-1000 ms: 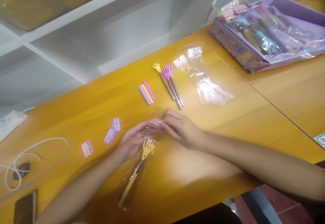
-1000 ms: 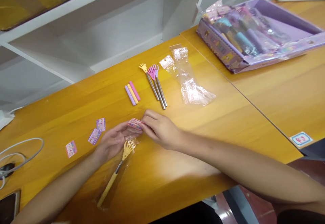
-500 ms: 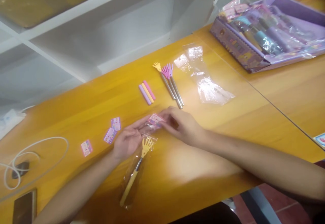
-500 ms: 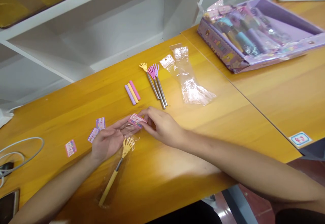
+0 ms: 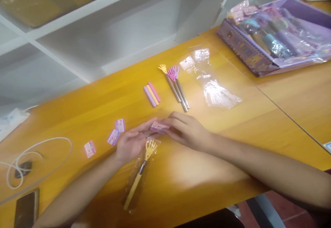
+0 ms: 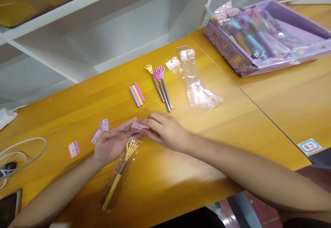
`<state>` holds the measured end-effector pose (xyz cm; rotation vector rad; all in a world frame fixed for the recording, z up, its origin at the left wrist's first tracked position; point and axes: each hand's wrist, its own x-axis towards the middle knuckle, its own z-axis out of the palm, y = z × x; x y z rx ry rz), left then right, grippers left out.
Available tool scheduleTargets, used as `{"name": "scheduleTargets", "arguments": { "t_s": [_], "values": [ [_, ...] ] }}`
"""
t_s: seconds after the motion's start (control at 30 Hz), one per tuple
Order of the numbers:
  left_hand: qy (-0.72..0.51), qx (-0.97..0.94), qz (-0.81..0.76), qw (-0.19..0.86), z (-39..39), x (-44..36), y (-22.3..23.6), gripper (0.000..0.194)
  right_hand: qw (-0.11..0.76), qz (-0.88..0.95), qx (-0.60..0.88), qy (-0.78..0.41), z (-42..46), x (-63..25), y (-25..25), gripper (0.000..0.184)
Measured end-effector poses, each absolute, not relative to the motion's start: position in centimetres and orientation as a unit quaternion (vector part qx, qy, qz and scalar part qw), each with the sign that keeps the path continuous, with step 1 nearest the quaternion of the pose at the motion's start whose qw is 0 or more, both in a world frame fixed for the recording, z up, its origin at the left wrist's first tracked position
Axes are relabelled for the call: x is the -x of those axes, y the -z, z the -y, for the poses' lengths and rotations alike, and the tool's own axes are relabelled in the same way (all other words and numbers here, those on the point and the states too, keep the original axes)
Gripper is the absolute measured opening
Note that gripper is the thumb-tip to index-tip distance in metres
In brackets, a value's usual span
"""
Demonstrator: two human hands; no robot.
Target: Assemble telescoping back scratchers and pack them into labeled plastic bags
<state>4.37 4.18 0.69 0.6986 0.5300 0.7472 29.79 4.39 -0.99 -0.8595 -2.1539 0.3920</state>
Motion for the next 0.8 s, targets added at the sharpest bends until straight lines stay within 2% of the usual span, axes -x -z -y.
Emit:
{"name": "scheduleTargets", "arguments": {
  "t_s": [0.43,0.8],
  "values": [
    [-0.369,-0.319,-0.28,0.827,-4.26,-4.44,-1.24,0.063,0.36,0.869,0.296,-0.167,-4.35,-30.03,0.59,0.05],
    [-0.384,-0.285,-0.312,0.82,-4.37,-4.35,-1.46,0.067,0.367,0.851,0.313,-0.205,-4.31,-30.01,0.32,0.036]
  ]
}}
